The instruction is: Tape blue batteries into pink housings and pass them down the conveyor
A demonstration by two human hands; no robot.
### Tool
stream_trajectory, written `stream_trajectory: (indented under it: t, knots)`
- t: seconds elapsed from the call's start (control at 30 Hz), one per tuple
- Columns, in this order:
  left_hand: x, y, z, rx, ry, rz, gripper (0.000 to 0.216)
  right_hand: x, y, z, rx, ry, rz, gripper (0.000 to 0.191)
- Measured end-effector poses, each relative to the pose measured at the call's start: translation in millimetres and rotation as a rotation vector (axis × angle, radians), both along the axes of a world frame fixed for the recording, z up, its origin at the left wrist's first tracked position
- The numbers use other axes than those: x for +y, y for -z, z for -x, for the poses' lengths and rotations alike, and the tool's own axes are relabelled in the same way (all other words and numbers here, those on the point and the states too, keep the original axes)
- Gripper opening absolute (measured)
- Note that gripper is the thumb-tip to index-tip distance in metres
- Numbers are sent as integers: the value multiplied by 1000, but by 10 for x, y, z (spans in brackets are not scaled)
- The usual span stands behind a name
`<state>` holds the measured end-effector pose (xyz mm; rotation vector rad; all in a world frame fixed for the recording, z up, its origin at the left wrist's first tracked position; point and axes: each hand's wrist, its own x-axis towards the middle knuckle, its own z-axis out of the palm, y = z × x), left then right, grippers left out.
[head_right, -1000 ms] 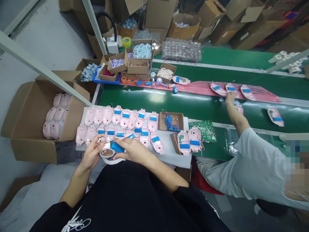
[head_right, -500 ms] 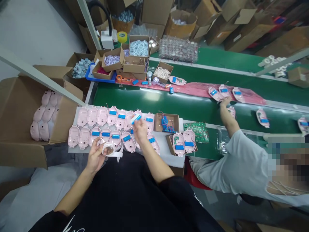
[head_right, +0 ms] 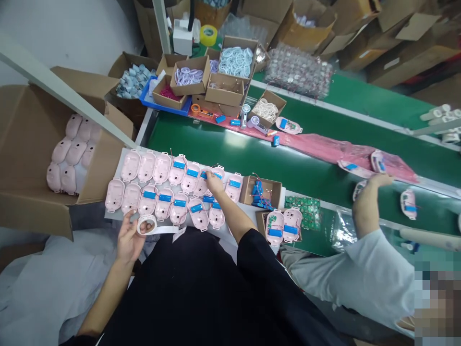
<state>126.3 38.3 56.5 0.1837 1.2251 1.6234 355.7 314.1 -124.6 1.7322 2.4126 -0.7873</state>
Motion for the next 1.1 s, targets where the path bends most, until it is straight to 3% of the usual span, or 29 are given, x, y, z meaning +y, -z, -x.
stream_trajectory:
  t: [0.17,0.37,0.6,0.73,0.8,0.9,1.0,1.1]
  knots:
    - [-24,88,126,-17,1,15,45,-74,147,-104,-97,-79,-73,41]
    - [17,140,198,-51,19,33,48,-229,193,-87,-197,-37,-94,41]
    - [34,91,215,-72,79,7,44,-310,67,250,-113,72,-26,35]
    - [46,177,278,-76,107,52,47,-227,-75,-119,-62,105,-90,38]
    - [62,264,279,-75,108,103,48,3,-147,-517,-30,123,-138,43]
    - [79,370,163,-52,56,190,50,702,-172,-1140,-83,198,-161,46]
    - [77,393,-98,-5,-7,295,50,1524,0,-1536,-189,231,-121,42]
    - [89,368,-399,49,-80,408,56,2010,285,-1667,-238,204,-58,37]
